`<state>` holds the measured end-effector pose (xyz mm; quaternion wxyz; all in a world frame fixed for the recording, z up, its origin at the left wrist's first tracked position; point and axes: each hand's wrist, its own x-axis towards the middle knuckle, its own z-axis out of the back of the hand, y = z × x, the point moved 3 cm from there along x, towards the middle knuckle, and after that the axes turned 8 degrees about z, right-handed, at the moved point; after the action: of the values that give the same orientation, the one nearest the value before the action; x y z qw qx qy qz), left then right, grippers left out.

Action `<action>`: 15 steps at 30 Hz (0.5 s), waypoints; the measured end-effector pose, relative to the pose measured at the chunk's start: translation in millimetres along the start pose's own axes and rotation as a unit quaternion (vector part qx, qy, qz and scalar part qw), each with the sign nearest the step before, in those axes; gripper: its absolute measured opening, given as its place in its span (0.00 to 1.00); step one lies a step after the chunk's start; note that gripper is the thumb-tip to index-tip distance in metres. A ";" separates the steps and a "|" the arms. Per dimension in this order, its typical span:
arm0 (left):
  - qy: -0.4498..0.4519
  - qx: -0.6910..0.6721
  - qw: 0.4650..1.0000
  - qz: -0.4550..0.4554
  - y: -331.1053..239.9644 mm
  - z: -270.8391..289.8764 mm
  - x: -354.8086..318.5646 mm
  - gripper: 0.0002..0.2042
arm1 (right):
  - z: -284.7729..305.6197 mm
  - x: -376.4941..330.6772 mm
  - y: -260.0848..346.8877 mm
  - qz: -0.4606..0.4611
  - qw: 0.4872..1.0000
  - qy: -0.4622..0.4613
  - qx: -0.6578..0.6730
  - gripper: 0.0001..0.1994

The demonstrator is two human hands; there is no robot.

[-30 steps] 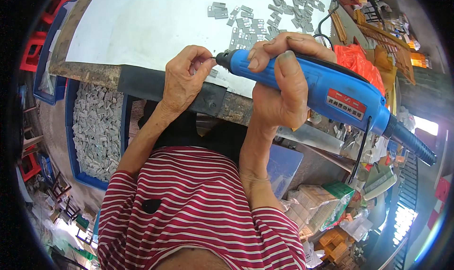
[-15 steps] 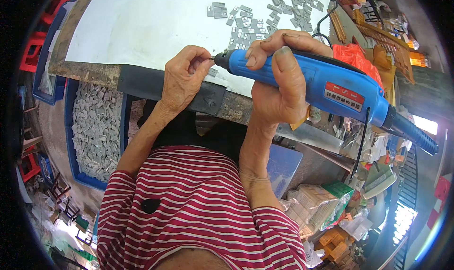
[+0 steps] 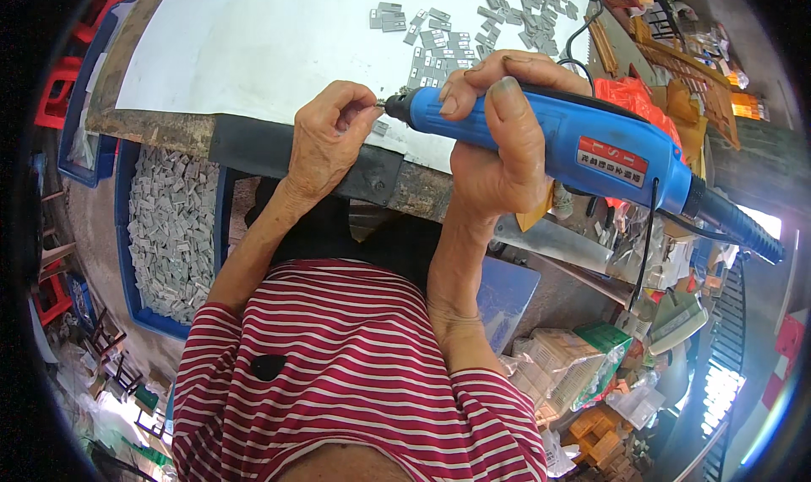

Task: Assembling small metal components using a motorized screwdriver on a workbench.

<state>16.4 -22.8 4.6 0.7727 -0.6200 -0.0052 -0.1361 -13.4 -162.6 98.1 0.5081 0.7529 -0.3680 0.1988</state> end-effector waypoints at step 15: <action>0.031 -0.017 0.999 0.010 -1.8 0.9 -1.5 0.04 | 3.4 -4.9 1.5 -0.010 0.999 -0.032 -0.024 0.13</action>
<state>14.8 -22.0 6.3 0.7634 -0.6284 0.0269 -0.1472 -18.0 -164.2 94.4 0.5158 0.7502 -0.3812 0.1607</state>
